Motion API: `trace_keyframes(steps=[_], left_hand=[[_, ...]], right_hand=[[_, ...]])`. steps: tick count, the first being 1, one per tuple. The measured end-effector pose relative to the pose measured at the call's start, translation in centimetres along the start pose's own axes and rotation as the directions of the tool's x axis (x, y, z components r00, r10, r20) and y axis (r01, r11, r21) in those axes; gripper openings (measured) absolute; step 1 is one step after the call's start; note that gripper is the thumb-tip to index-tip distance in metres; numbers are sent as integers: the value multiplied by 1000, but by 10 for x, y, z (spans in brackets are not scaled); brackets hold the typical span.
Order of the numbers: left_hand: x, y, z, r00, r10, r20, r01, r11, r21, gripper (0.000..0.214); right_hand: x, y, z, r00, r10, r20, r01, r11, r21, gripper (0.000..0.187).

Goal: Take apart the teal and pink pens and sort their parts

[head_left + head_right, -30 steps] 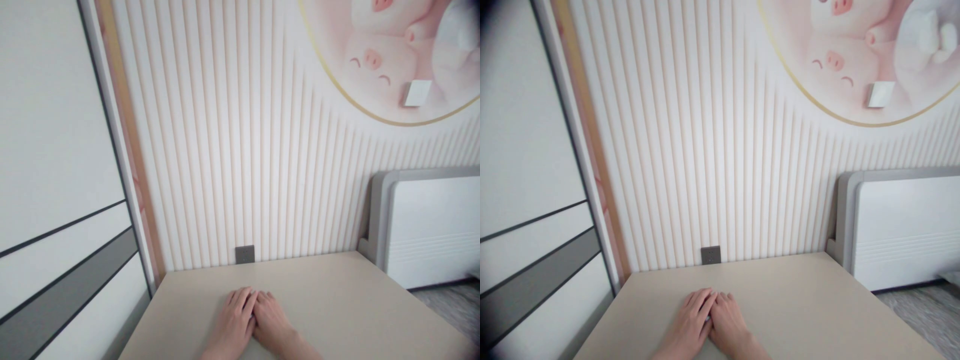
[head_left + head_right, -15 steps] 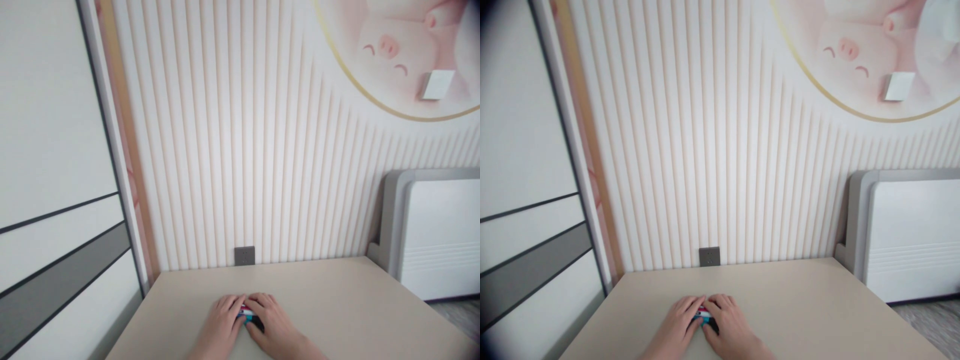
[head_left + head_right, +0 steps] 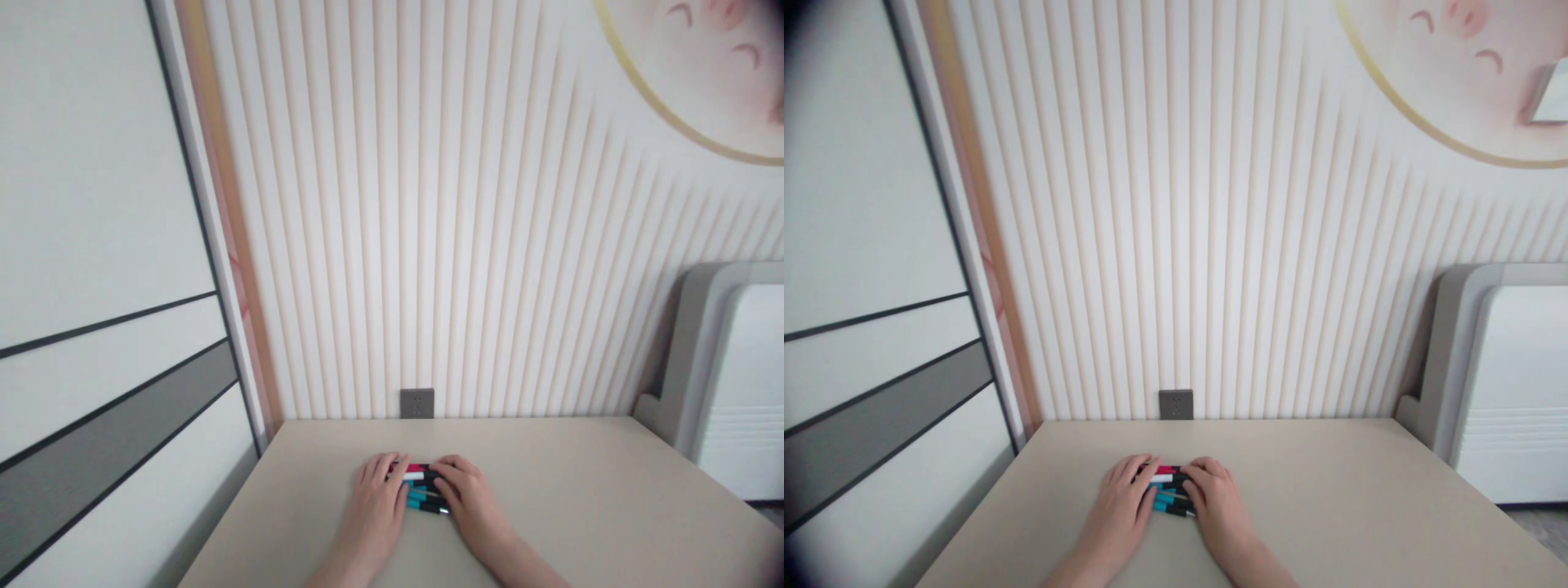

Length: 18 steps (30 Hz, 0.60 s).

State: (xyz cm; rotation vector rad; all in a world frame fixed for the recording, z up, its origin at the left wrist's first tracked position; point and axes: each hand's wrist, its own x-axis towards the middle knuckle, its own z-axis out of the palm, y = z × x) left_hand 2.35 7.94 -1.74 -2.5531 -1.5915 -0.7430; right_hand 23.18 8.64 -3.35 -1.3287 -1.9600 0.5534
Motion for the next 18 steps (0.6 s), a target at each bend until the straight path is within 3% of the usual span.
trace_keyframes(steps=[7,18], left_hand=[[4,2,-4,998,-13,66,17,997,-73,29],[0,19,-20,1000,22,16,-22,1000,18,22]], right_hand=[[0,-7,-3,999,-30,11,30,998,60,34],[-3,-15,-5,999,-39,-27,41,998,56,24]])
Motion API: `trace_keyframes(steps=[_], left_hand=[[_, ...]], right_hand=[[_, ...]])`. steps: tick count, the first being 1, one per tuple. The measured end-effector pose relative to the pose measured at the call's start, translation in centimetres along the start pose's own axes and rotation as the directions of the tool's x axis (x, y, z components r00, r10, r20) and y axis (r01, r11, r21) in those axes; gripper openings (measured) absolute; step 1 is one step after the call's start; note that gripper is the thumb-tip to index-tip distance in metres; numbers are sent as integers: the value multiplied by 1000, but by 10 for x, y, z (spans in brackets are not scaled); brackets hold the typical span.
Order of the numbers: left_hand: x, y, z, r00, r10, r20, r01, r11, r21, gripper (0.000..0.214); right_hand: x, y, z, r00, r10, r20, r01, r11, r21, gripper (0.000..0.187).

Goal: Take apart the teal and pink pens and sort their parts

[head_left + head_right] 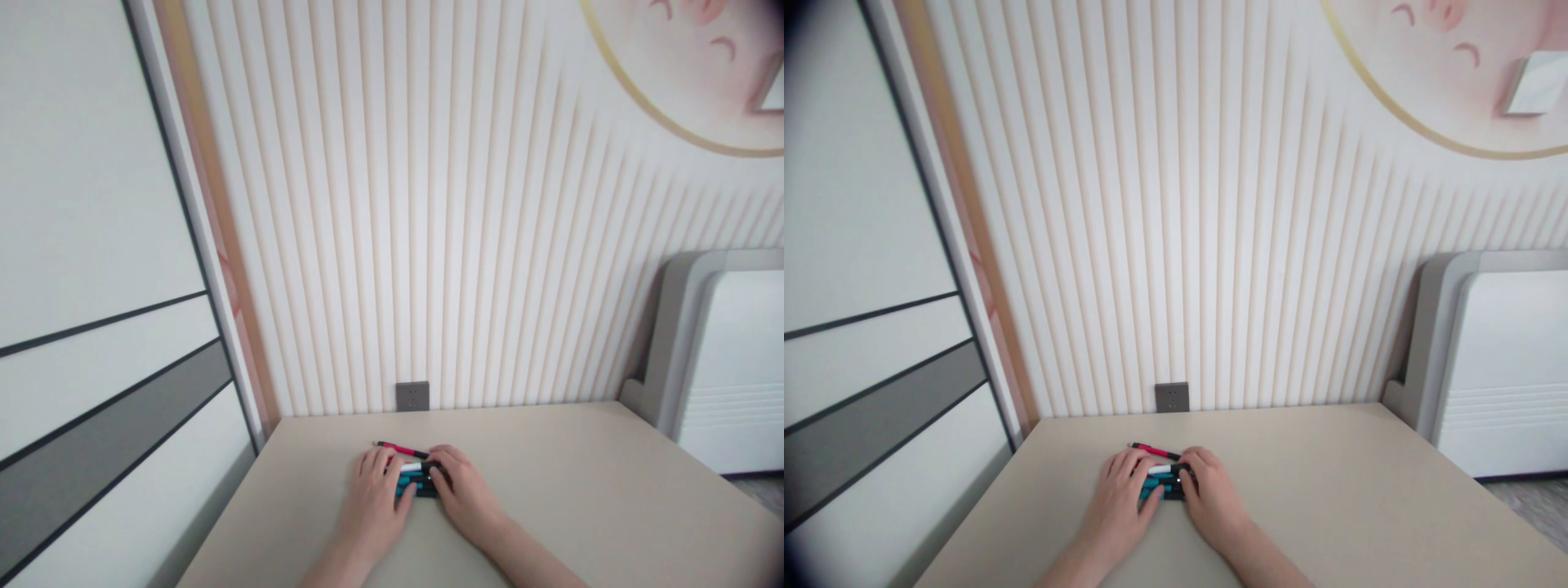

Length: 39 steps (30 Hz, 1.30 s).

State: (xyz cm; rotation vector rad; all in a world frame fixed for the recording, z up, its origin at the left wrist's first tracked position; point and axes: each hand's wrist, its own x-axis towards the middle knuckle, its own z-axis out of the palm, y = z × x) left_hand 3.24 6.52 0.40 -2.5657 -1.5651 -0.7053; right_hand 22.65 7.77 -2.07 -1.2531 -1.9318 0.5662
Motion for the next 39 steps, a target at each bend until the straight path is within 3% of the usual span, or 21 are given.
trace_keyframes(steps=[4,9,14,21,29,39], left_hand=[[-1,3,-3,997,32,70,-30,999,-33,42],[1,-1,3,997,20,77,-14,997,-75,38],[3,-9,11,997,-15,75,25,991,-131,36],[5,-20,21,999,-37,1,37,998,-54,34],[2,-11,15,999,33,-11,-33,999,-20,31],[3,-5,12,999,36,-4,-36,999,-34,20]], right_hand=[[-3,-14,-6,996,-47,76,51,998,-47,29],[-4,-23,-11,985,-82,152,97,991,-97,42],[-4,-17,-7,986,-83,145,103,985,-135,52],[-3,-7,-2,999,31,34,-26,992,-125,34],[1,4,5,1000,-25,-19,23,994,-109,25],[-3,-3,2,995,-96,-40,76,934,-349,24]])
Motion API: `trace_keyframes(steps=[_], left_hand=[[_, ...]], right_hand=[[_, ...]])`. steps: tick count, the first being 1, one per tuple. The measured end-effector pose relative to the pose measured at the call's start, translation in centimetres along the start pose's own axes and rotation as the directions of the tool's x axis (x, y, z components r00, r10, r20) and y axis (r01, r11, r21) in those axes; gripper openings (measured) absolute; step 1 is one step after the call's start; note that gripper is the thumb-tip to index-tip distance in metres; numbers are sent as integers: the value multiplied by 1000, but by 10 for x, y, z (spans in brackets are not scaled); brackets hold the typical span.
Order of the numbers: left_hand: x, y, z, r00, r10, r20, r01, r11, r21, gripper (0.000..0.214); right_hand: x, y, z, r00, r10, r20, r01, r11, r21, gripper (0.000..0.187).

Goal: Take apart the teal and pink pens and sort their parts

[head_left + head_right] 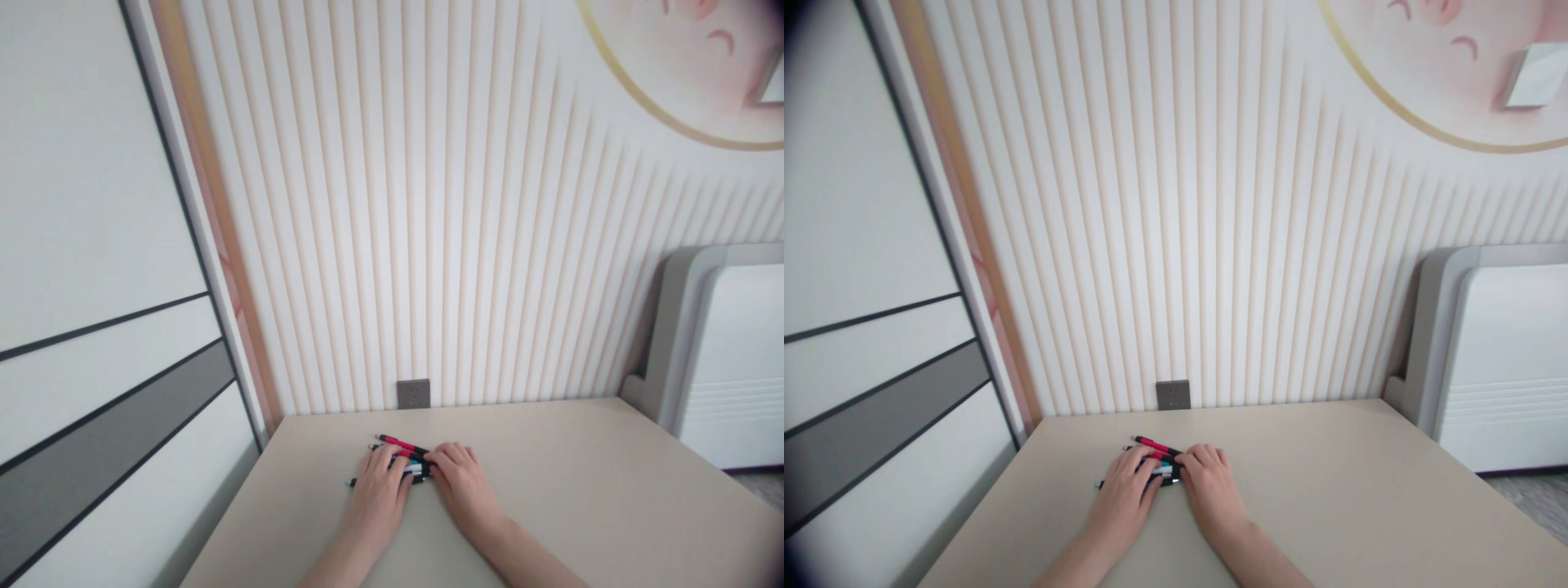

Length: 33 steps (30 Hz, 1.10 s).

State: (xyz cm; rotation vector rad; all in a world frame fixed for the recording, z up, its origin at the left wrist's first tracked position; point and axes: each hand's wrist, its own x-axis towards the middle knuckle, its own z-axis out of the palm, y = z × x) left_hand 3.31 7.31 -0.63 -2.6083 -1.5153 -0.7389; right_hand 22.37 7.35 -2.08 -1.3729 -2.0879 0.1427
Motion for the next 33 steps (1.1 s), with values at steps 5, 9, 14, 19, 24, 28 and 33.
trace_keyframes(steps=[5,9,14,19,24,28,33], left_hand=[[-1,0,1,1000,20,-9,-20,1000,16,17],[-2,2,-1,992,101,-72,-93,990,108,17],[-6,14,-17,954,290,-69,-259,921,291,16],[-30,15,-28,909,415,-22,-387,864,322,17],[-45,8,-31,942,326,-85,-309,936,167,19],[-44,7,-33,956,291,-39,-286,953,98,20],[-43,5,-31,966,249,-75,-253,966,-56,23]], right_hand=[[-2,1,2,1000,-20,-23,18,997,-79,21],[-6,-1,4,993,-92,-68,88,995,-54,17],[-27,-15,-1,994,-38,-107,45,997,64,19],[-56,-31,-18,999,-43,27,35,971,236,28],[-58,-35,-33,990,-31,141,-23,930,367,35],[-55,-25,-32,986,35,163,-93,928,361,41],[-54,-14,-26,976,131,177,-187,915,358,48]])
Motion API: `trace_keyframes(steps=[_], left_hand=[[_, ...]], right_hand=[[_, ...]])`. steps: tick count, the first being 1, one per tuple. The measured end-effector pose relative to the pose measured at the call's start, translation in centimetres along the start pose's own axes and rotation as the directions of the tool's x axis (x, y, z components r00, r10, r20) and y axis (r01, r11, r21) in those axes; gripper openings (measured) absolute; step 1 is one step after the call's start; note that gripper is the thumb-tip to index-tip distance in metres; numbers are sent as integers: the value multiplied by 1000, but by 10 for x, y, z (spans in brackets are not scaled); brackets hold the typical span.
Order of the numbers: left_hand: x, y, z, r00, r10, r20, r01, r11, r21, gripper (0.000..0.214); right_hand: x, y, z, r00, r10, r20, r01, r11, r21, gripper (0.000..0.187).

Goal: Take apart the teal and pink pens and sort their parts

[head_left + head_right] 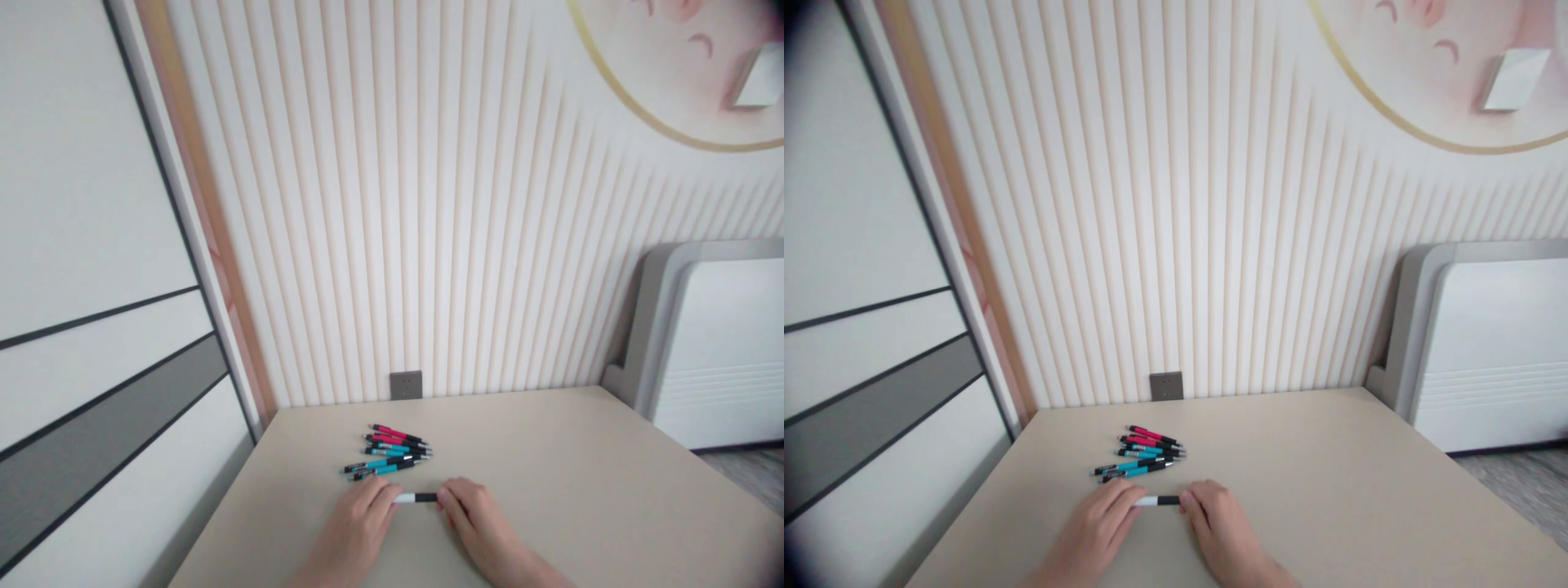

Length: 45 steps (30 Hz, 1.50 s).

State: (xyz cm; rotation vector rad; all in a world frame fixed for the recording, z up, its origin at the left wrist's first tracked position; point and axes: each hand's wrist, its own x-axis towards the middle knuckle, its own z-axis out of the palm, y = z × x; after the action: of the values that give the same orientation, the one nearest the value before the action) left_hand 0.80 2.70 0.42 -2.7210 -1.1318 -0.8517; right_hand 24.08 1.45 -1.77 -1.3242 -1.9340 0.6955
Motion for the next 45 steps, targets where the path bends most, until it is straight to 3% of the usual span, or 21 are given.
trace_keyframes(steps=[6,12,17,25,32,45], left_hand=[[-5,-10,1,993,-117,-18,113,985,-131,15],[-4,-12,-1,996,-72,54,83,968,-239,20],[-2,-13,-1,986,-135,98,160,936,-313,22],[-2,-13,0,984,-169,59,178,945,-273,22],[-1,-12,-1,985,-164,52,172,947,-273,23],[-3,-15,-1,982,-143,121,176,926,-334,21]], right_hand=[[2,4,-4,999,22,-28,-21,999,35,53],[2,8,-5,996,19,-89,-14,998,55,50],[1,5,-7,997,-23,-67,26,999,48,42],[1,0,-11,998,-48,-39,50,998,40,34],[3,1,-6,999,21,-44,-22,1000,-13,50],[3,-2,-10,1000,-12,9,12,1000,15,44]])
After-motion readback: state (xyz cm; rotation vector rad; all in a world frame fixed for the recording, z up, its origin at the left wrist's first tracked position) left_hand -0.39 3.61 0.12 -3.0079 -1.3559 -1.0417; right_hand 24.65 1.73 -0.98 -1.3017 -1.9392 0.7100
